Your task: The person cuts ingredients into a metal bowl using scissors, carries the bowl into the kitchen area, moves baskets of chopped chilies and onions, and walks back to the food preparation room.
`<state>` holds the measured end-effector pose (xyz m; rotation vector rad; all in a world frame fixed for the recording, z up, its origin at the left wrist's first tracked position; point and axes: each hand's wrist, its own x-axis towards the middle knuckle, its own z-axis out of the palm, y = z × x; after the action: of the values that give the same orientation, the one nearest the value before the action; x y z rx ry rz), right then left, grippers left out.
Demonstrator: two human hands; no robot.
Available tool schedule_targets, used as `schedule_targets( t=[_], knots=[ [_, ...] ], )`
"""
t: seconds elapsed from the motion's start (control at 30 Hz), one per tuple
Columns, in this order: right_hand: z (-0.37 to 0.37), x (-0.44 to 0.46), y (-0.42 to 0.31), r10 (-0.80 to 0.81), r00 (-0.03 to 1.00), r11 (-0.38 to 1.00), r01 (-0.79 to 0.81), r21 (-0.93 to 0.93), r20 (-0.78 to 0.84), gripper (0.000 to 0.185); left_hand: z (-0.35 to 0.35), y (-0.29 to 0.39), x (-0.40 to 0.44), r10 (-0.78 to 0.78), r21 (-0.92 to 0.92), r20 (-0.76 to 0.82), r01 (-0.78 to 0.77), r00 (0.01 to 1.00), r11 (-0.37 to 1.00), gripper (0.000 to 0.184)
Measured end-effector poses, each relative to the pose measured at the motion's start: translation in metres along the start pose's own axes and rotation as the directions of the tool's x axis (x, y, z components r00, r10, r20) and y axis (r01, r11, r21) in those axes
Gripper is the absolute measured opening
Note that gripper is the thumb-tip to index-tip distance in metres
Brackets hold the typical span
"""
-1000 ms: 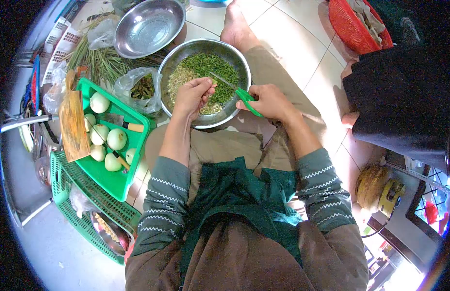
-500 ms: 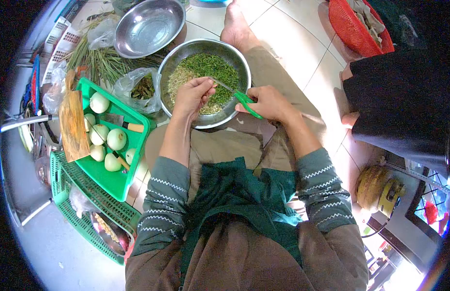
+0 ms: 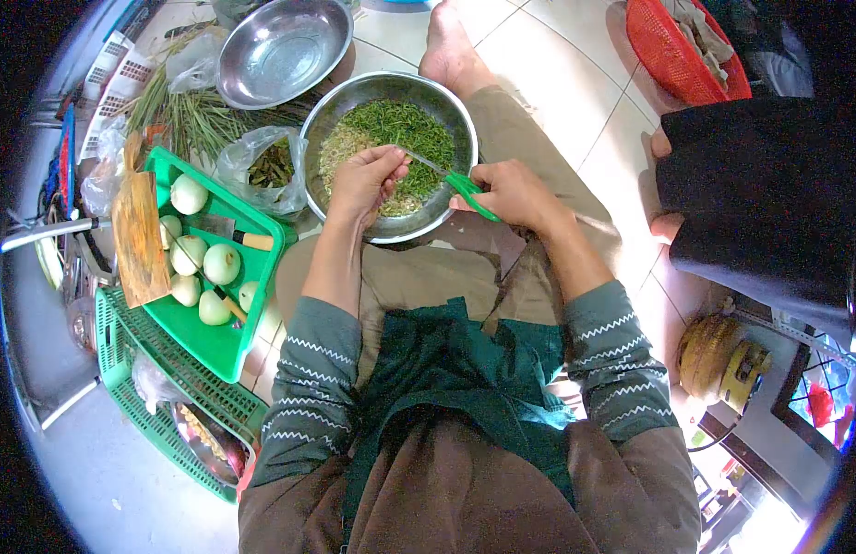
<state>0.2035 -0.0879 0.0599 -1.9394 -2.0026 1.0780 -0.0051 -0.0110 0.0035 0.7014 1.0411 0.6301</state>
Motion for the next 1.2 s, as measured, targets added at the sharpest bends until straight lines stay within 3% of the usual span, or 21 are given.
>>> schedule_targets(
  t=[0.2,0.6,0.7,0.77,0.87,1.2],
  knots=[
    [0.0022,0.0007,0.0014,0.003,0.999,1.0,-0.004,-0.014,-0.032,0.051,0.004,0.0034,-0.0027,-0.018,-0.05,0.0,0.018,1.0,0.999,0.017],
    [0.0007,0.0004,0.0021,0.016,0.999,1.0,-0.016,-0.009,-0.038,0.051,0.0018,0.0004,-0.0009,-0.012,0.019,0.001,0.012,1.0,1.0,0.012],
    [0.0,0.0006,0.0011,0.052,0.998,0.998,-0.051,0.024,-0.028,0.056,0.0083,0.0036,-0.0041,0.006,-0.013,-0.08,-0.007,0.997,1.0,0.012],
    [0.0008,0.0008,0.0004,0.07,0.998,0.997,-0.069,0.029,-0.008,0.06,0.0049,0.0011,-0.0015,0.008,-0.027,-0.063,-0.01,0.998,1.0,0.011],
    [-0.0001,-0.0015,-0.0038,0.081,0.997,0.996,-0.08,0.046,-0.012,0.051,0.0052,0.0026,-0.0022,0.008,-0.001,-0.062,-0.008,0.998,1.0,0.011],
    [-0.0014,-0.0003,-0.0048,0.078,0.996,0.997,-0.078,0.004,0.044,0.06,0.0025,-0.0025,0.0013,-0.001,0.007,0.024,0.001,1.0,1.0,0.012]
  ],
)
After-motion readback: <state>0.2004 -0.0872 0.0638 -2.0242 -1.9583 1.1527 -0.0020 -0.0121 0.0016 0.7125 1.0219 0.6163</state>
